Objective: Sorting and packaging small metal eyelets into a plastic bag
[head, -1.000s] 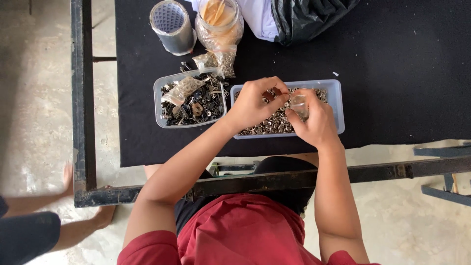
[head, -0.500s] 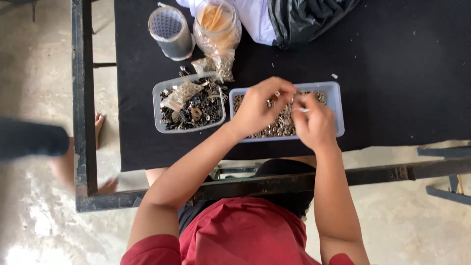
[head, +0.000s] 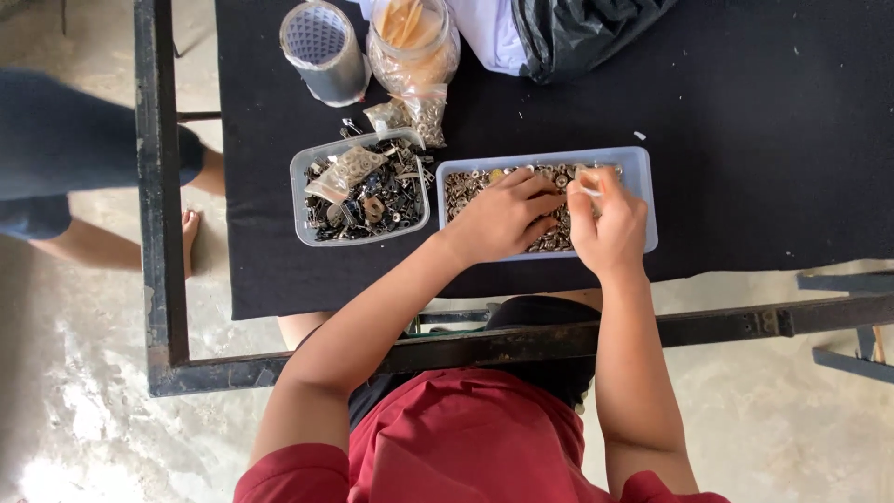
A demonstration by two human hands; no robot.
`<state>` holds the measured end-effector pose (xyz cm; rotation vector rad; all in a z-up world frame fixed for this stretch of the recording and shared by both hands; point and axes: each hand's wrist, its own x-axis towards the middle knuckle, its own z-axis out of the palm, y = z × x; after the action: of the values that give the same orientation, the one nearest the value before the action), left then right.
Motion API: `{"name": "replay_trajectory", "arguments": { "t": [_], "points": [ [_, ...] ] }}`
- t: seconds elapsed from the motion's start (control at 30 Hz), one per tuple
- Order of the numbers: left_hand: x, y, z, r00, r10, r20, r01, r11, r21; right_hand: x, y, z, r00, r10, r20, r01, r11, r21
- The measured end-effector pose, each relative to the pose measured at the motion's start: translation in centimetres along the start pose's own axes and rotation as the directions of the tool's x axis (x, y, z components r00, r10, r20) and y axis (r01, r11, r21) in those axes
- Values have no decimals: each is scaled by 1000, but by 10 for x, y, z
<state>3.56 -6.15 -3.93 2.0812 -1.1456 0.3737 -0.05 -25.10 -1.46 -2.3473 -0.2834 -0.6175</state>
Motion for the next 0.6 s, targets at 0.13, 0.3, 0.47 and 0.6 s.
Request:
{"name": "replay_trajectory", "arguments": {
  "t": [0.13, 0.3, 0.47, 0.6],
  "points": [
    [-7, -13, 19, 999, 1, -42, 2, 997, 71, -1, 2, 1, 999, 13, 46, -11, 999, -31],
    [-6, -8, 12, 999, -27, -45, 32, 994, 107, 6, -14, -3, 989, -10, 145, 13, 1000, -21],
    [-5, -4, 3, 997, -69, -45, 71, 996, 52, 13, -16, -6, 966, 19, 256, -34, 998, 54],
    [-4, -3, -2, 987, -159, -31, 156, 985, -71, 17, -20, -11, 928, 56, 368, -102, 989, 107]
  ]
}}
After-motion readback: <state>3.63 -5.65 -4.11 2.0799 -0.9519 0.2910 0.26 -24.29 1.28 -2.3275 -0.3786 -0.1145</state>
